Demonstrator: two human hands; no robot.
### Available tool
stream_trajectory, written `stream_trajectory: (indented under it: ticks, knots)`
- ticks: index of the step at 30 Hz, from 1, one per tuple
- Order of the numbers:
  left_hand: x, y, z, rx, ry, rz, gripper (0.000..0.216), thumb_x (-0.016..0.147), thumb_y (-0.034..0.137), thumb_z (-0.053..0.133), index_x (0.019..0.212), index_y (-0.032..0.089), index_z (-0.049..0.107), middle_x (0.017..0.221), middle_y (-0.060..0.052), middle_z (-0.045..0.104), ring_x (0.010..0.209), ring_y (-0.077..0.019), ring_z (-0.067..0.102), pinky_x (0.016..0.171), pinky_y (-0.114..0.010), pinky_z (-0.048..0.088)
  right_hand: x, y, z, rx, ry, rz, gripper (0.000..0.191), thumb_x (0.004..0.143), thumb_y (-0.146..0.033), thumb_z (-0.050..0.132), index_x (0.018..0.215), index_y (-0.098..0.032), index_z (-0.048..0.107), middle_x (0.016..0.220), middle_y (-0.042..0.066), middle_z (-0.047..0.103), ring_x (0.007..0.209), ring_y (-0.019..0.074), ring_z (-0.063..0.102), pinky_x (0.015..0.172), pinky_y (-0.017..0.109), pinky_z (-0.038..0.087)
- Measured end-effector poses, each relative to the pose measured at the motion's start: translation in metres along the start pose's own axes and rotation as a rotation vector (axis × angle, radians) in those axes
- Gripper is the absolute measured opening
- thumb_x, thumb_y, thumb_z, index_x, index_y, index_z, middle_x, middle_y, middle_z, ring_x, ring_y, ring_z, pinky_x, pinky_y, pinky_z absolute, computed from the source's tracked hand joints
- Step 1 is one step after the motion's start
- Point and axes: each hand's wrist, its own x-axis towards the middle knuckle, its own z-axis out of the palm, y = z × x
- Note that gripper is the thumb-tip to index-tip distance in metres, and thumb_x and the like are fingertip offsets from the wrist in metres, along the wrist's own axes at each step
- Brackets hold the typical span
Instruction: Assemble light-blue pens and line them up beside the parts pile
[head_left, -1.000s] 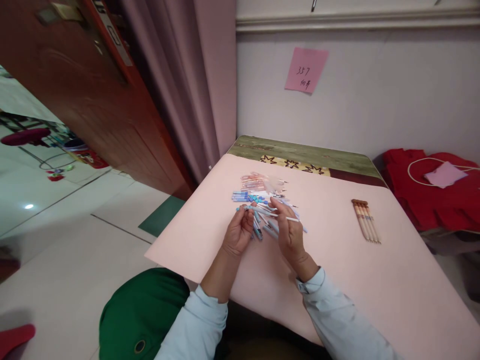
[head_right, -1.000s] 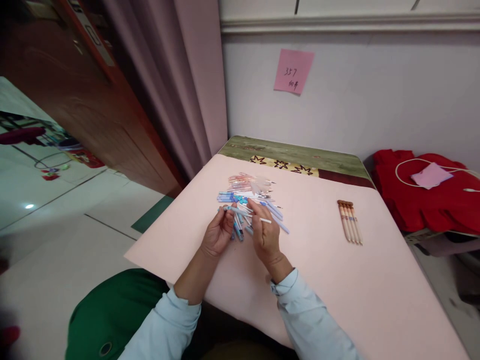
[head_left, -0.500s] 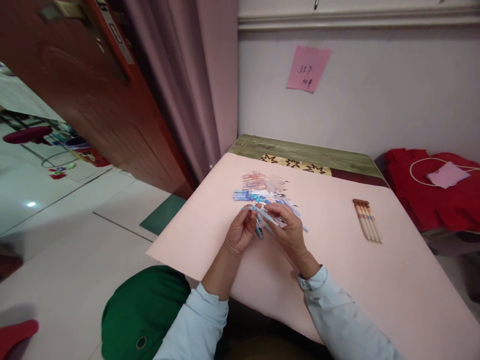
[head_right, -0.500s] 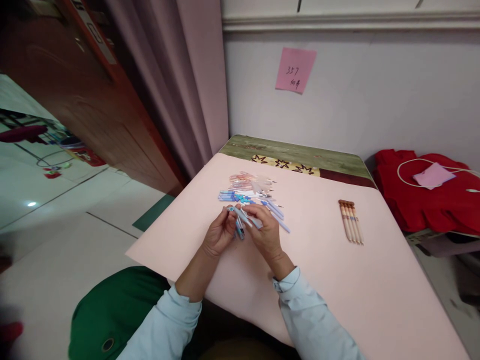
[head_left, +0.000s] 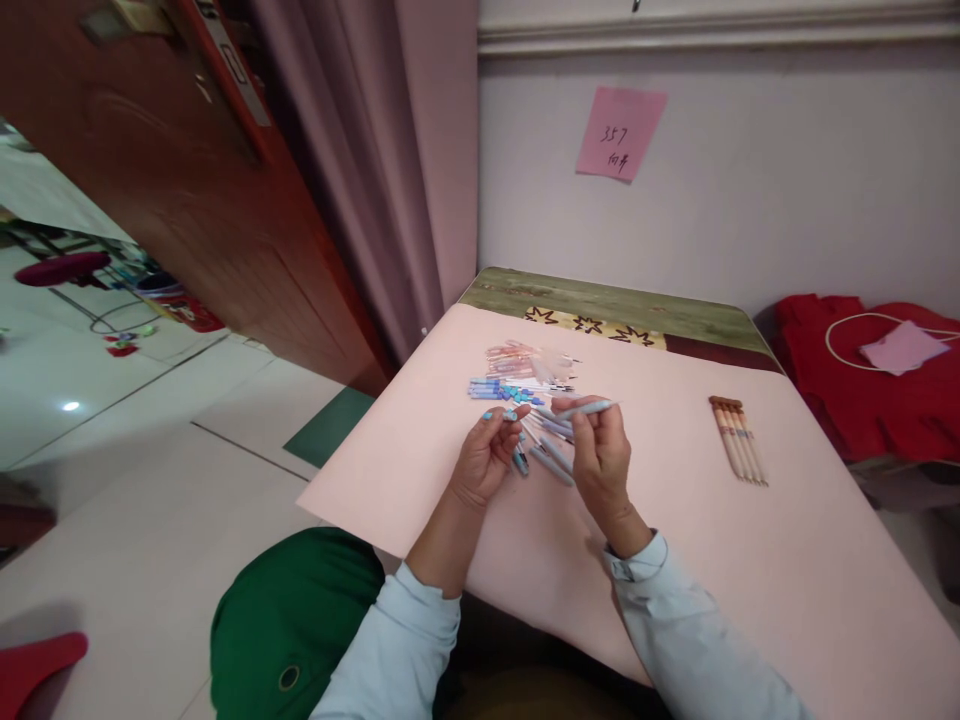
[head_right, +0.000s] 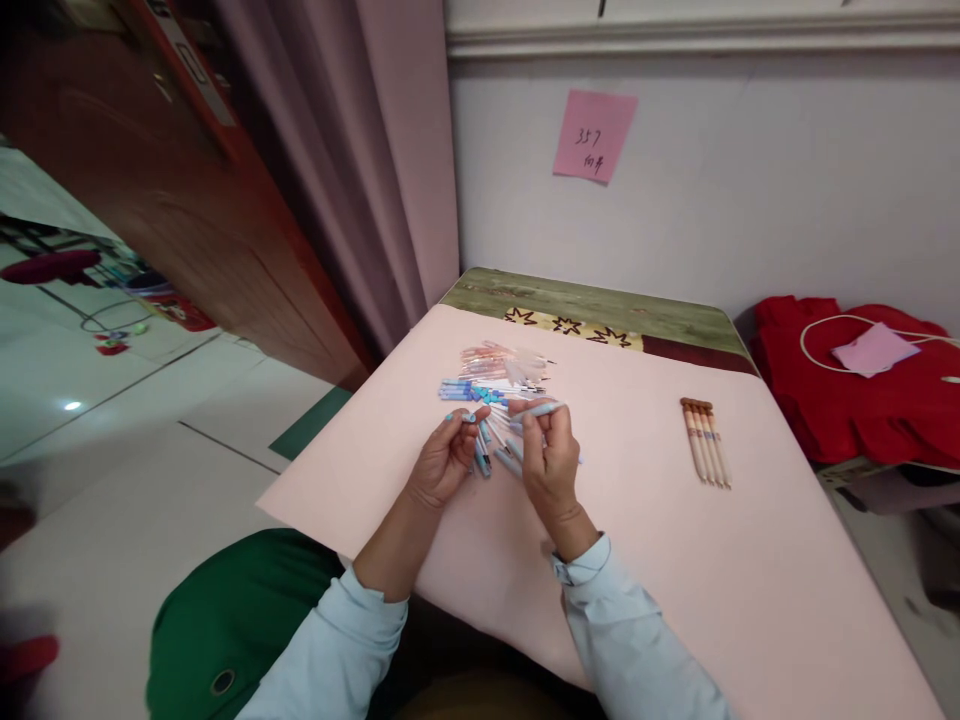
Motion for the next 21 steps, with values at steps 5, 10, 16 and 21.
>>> stream_trajectory:
  ticks: [5,10,16,21]
  knots:
    - [0.004,0.000,-0.005,0.030,0.035,0.081,0.008,0.085,0.018,0.066,0.086,0.011,0.062,0.086,-0.009,0.074,0.056,-0.0046,0.063,0.051,-0.010,0.052,0.006,0.007,-0.005,-0.186,-0.094,-0.062,0.017,0.089,-0.034,0.063,0.100,-0.022,0.066,0.089,0.004,0.071,0.083,0.0188,0.067,0.077,0.033,0.053]
    - [0.006,0.000,-0.003,0.041,0.078,0.143,0.015,0.082,0.024,0.071,0.084,0.011,0.063,0.072,-0.002,0.070,0.053,-0.0045,0.061,0.049,-0.011,0.051,0.009,0.010,-0.007,-0.301,-0.224,-0.167,0.018,0.088,-0.031,0.062,0.103,-0.025,0.071,0.095,0.005,0.071,0.090,0.0202,0.065,0.082,0.036,0.052]
    - [0.005,-0.001,-0.003,0.087,0.080,0.176,0.023,0.077,0.028,0.075,0.085,0.012,0.061,0.071,-0.001,0.070,0.053,-0.0056,0.063,0.049,-0.012,0.050,0.006,0.009,-0.006,-0.384,-0.192,-0.149,0.015,0.087,-0.030,0.062,0.098,-0.024,0.070,0.093,0.004,0.071,0.088,0.0209,0.065,0.080,0.035,0.050]
    - [0.002,-0.004,-0.001,0.198,0.082,0.214,0.034,0.071,0.033,0.080,0.086,0.014,0.057,0.069,0.000,0.069,0.054,-0.0091,0.065,0.049,-0.016,0.051,0.006,0.012,-0.007,-0.444,-0.191,-0.145,0.012,0.085,-0.031,0.063,0.093,-0.024,0.069,0.090,0.003,0.072,0.084,0.0208,0.065,0.079,0.035,0.049]
